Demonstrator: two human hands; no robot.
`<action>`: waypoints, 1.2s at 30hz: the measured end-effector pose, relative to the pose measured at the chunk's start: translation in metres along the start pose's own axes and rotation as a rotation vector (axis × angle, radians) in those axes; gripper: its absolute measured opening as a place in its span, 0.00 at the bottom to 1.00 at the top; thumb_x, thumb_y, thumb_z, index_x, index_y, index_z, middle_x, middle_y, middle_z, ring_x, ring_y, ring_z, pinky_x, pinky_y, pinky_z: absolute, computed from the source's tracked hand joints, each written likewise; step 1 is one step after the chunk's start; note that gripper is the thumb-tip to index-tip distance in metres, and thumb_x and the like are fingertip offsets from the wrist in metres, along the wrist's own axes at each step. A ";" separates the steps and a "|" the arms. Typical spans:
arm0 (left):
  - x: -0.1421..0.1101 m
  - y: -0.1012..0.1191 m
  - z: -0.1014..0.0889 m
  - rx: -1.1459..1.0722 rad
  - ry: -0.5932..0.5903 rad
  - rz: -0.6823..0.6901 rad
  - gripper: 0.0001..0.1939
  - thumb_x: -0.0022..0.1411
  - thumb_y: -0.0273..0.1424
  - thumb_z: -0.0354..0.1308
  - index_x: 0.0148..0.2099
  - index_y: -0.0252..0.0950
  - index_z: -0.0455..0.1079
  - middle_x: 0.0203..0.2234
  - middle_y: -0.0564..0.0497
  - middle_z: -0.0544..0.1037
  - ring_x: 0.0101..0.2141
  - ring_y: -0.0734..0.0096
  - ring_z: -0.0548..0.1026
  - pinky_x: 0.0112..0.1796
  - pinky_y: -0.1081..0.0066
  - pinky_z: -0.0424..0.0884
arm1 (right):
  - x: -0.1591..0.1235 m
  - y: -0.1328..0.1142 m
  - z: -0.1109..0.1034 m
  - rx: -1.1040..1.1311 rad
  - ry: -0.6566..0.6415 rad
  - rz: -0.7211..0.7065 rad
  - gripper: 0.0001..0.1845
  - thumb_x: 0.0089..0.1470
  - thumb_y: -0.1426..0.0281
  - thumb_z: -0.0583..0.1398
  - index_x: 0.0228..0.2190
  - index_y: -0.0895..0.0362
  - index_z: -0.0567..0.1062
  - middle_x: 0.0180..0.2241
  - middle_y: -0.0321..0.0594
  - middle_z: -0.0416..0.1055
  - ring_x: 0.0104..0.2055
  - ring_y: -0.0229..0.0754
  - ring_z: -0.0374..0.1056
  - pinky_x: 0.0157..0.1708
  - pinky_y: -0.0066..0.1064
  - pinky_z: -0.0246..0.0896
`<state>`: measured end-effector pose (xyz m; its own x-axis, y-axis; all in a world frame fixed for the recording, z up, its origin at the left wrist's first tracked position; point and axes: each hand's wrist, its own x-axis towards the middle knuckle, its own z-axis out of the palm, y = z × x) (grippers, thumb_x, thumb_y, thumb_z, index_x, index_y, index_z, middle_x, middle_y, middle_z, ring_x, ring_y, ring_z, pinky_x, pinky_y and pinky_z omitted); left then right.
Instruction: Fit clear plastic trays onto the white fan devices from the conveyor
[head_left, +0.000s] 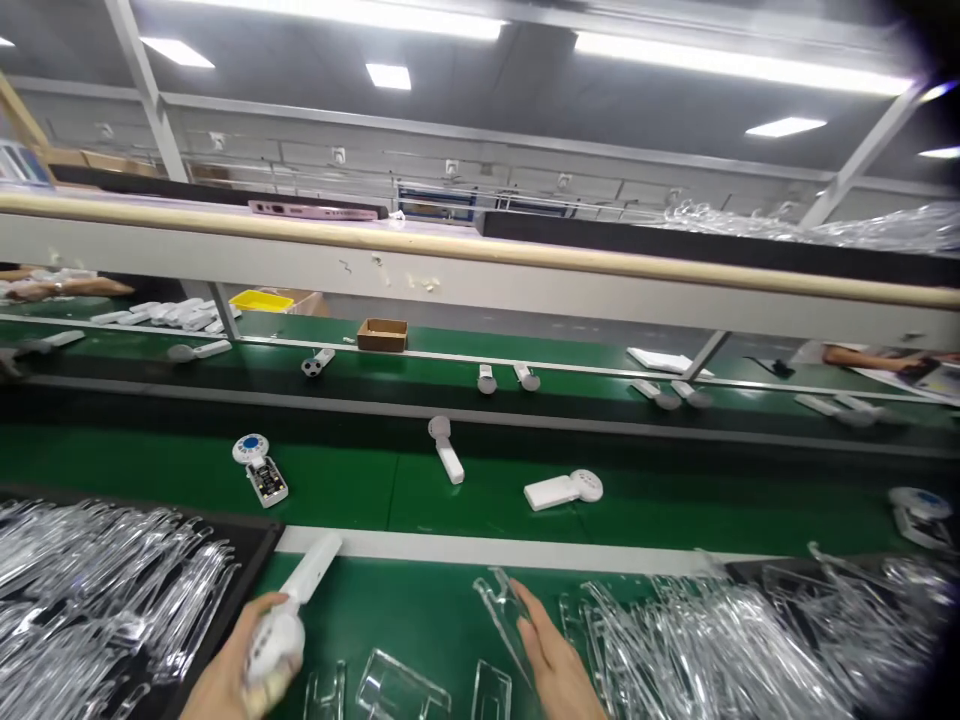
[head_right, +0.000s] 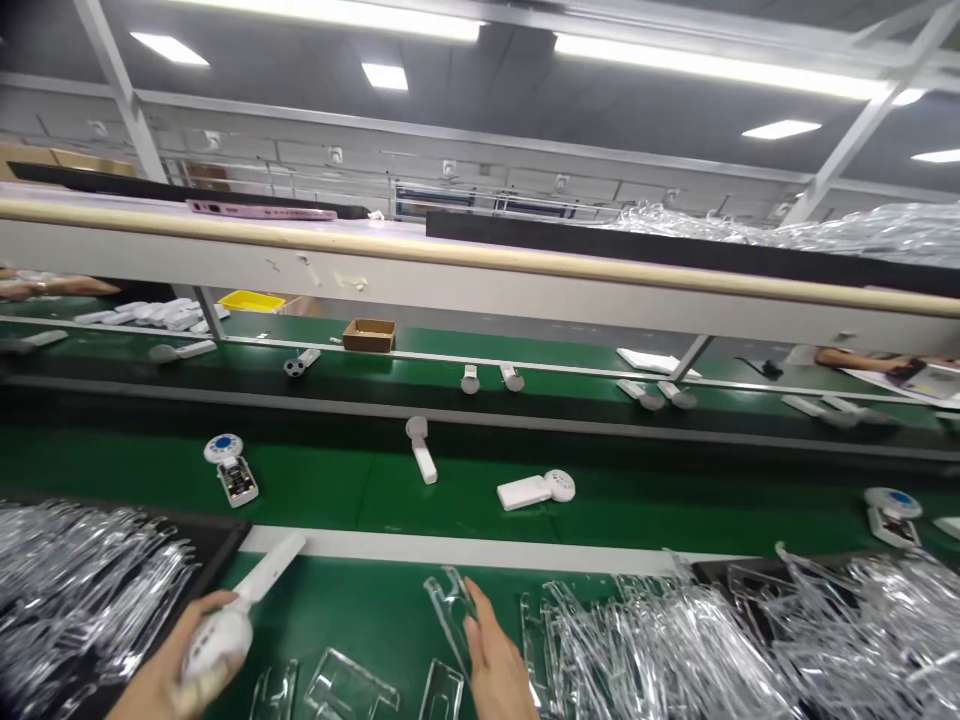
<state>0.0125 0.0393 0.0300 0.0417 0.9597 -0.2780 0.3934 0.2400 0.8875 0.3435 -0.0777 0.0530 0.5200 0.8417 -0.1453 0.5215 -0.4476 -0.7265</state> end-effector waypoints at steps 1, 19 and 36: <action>-0.001 0.020 -0.005 -0.141 -0.061 -0.114 0.27 0.42 0.49 0.61 0.45 0.46 0.62 0.26 0.50 0.74 0.26 0.53 0.76 0.18 0.63 0.72 | -0.007 -0.017 0.001 0.041 -0.014 -0.038 0.27 0.61 0.56 0.40 0.56 0.50 0.61 0.49 0.44 0.69 0.48 0.51 0.67 0.44 0.39 0.61; -0.026 0.113 -0.009 -0.486 -0.702 -0.462 0.40 0.55 0.59 0.41 0.22 0.25 0.72 0.17 0.39 0.76 0.08 0.79 0.63 0.09 0.77 0.62 | -0.043 -0.127 0.016 -0.293 -0.433 -0.614 0.34 0.50 0.72 0.59 0.57 0.47 0.58 0.50 0.49 0.59 0.52 0.56 0.56 0.48 0.49 0.55; -0.039 0.116 0.064 -0.658 -0.325 -0.111 0.34 0.34 0.49 0.69 0.42 0.34 0.71 0.38 0.41 0.78 0.38 0.53 0.76 0.32 0.64 0.74 | -0.030 -0.099 0.038 -0.169 -0.245 -0.409 0.49 0.45 0.81 0.59 0.60 0.39 0.45 0.41 0.41 0.65 0.44 0.50 0.65 0.40 0.37 0.65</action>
<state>0.1153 0.0203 0.1200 0.3432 0.8576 -0.3831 -0.2164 0.4691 0.8562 0.2500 -0.0470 0.1039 0.0869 0.9954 -0.0402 0.7623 -0.0924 -0.6406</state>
